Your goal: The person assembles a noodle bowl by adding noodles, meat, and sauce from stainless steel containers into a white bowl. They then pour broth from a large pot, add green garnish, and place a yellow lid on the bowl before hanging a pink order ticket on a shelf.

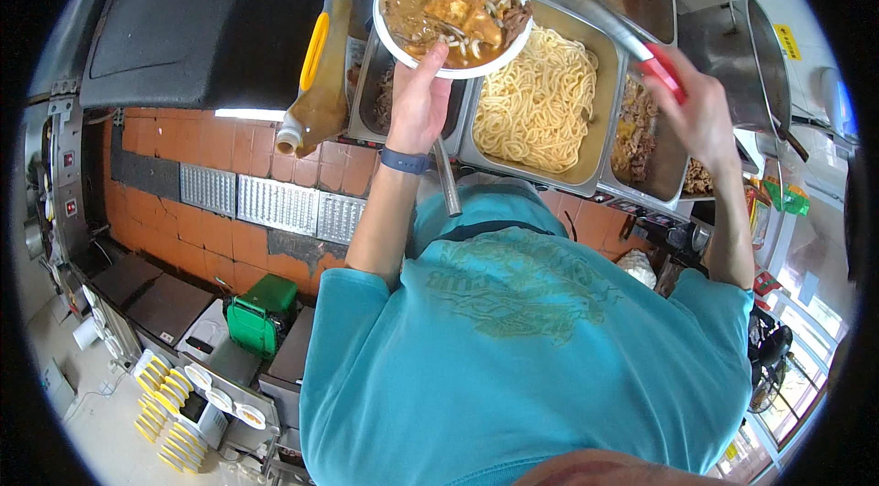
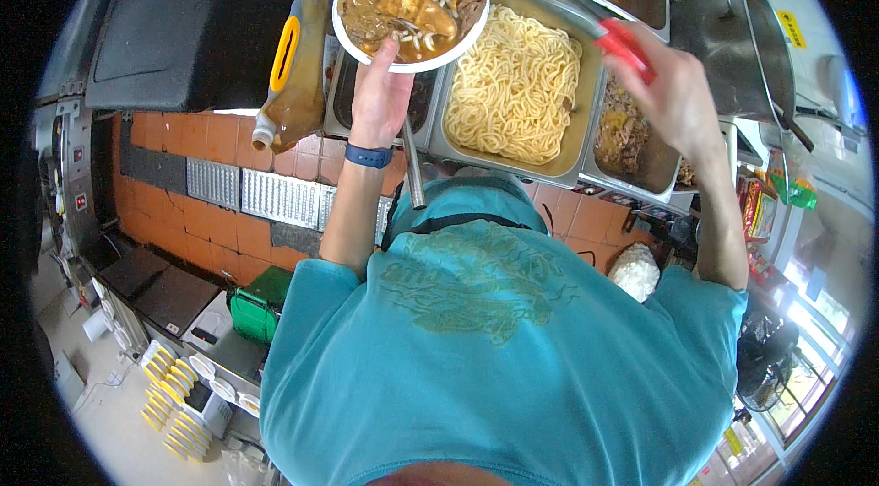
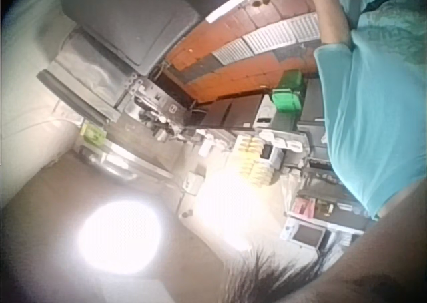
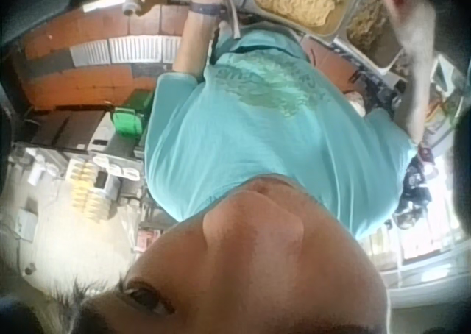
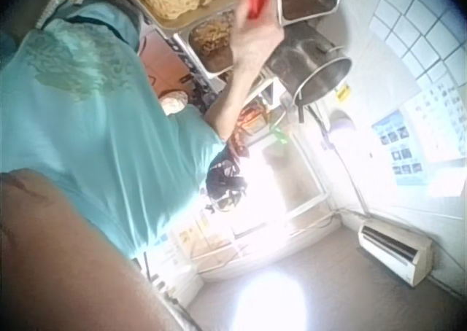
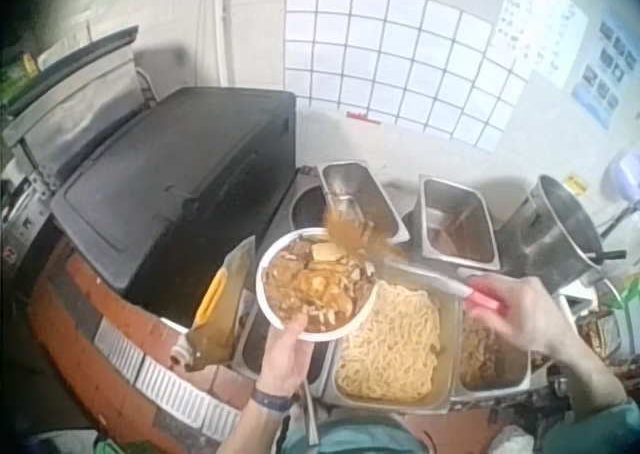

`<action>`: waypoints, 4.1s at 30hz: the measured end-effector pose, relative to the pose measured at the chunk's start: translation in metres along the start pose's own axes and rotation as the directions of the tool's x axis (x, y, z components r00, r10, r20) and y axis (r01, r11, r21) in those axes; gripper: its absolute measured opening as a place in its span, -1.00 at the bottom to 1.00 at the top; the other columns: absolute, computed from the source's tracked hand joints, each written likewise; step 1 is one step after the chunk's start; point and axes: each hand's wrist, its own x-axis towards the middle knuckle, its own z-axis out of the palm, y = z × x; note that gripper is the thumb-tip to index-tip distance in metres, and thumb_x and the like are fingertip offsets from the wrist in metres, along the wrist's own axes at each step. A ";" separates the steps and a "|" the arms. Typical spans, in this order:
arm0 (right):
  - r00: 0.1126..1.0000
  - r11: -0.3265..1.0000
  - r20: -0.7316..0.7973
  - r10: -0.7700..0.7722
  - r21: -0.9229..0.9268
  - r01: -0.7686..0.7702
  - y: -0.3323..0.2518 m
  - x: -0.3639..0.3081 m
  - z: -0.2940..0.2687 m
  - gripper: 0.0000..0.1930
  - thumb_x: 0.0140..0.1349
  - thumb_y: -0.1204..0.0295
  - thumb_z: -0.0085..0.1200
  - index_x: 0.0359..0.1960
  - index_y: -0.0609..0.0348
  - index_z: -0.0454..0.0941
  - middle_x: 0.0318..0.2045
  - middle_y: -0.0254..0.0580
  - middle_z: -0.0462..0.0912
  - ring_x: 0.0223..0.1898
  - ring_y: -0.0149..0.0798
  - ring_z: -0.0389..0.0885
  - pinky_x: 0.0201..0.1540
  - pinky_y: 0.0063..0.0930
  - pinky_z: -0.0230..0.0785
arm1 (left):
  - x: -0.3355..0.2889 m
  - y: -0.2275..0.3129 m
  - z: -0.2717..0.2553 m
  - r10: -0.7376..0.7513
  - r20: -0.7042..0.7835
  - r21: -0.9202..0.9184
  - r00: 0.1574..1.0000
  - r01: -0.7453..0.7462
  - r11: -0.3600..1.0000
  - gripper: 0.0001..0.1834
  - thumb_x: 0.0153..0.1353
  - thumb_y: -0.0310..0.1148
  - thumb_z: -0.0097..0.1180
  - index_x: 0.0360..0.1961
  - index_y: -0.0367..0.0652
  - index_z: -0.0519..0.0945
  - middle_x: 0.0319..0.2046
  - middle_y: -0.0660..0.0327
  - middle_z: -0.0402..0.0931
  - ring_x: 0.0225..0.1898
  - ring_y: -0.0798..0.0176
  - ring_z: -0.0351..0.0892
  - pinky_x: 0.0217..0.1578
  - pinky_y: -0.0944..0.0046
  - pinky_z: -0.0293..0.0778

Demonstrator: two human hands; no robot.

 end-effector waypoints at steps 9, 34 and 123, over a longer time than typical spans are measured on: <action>0.991 0.988 -0.090 -0.103 -0.122 0.092 -0.007 -0.007 0.009 -0.53 0.27 0.16 0.18 0.12 0.12 0.46 -0.34 0.11 0.68 -0.27 0.14 0.69 -0.24 -0.17 0.55 | -0.002 0.002 0.006 -0.023 0.053 -0.031 0.998 0.025 0.999 -0.43 0.36 -0.42 0.08 0.35 -0.21 0.23 0.27 0.15 0.35 0.28 0.19 0.35 0.34 0.08 0.25; 0.973 0.976 -0.090 0.212 -0.029 -0.215 0.067 0.132 0.149 -0.56 0.40 0.03 -0.07 -0.01 0.18 0.39 -0.33 0.25 0.67 -0.28 0.26 0.67 -0.25 0.11 0.52 | -0.021 0.002 0.000 -0.033 -0.029 -0.062 0.999 0.032 0.998 -0.38 0.33 -0.51 0.06 0.38 -0.20 0.18 0.30 0.13 0.30 0.31 0.15 0.31 0.33 0.08 0.23; 0.970 0.993 0.241 0.022 0.111 -0.050 0.118 0.249 0.082 -0.55 0.35 0.02 0.03 -0.36 0.22 0.59 -0.73 -0.41 0.40 -0.76 -0.50 0.31 -0.69 -0.52 0.14 | -0.018 0.016 -0.015 -0.033 -0.057 -0.032 0.998 0.031 0.999 -0.33 0.26 -0.46 0.18 0.35 -0.26 0.20 0.25 0.10 0.35 0.27 0.17 0.36 0.30 0.13 0.27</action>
